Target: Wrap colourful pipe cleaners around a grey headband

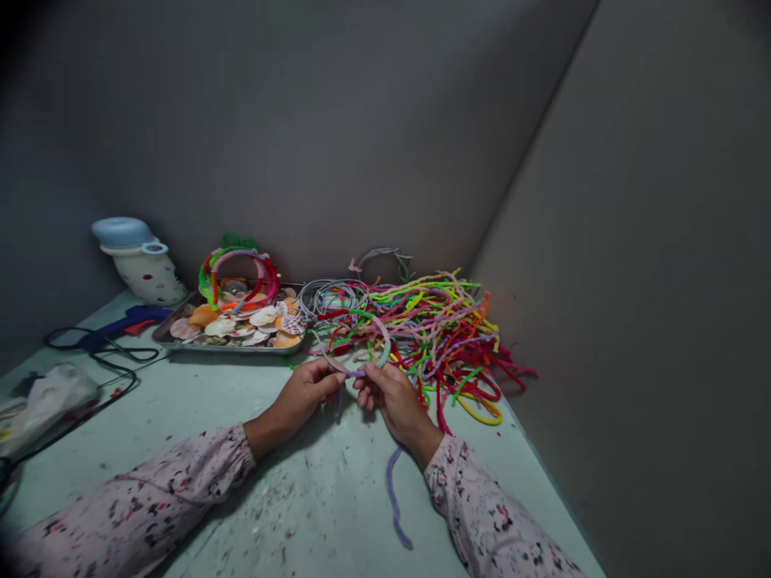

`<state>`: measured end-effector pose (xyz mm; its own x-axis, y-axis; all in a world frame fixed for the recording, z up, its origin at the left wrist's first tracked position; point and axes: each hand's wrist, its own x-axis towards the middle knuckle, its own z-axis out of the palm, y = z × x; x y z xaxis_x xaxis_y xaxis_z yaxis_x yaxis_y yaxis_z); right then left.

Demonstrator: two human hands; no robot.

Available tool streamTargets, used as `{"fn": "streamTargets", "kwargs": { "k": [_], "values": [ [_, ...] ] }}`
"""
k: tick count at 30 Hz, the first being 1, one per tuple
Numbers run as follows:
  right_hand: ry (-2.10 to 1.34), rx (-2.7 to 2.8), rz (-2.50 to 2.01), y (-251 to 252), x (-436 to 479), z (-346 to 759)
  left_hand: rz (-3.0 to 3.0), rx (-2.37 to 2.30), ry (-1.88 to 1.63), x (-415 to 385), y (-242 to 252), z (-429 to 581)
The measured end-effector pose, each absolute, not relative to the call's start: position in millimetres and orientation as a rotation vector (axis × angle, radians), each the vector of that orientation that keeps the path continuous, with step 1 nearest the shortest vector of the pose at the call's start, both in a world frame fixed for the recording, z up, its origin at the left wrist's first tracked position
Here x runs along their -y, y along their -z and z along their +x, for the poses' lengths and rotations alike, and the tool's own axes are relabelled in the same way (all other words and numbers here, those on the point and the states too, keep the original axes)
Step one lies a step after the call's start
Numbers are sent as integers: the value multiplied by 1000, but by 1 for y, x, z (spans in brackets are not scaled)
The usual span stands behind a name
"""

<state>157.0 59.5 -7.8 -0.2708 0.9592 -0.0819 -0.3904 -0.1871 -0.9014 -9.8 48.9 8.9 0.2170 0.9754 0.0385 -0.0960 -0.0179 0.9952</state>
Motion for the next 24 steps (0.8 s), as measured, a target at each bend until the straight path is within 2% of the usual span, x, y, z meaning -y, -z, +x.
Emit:
{"fn": "streamTargets", "kwargs": {
  "k": [24],
  "values": [
    [-1667,1001,-867,9,-60,157,1228,-976,-1111,-48,-10,-11]
  ]
}}
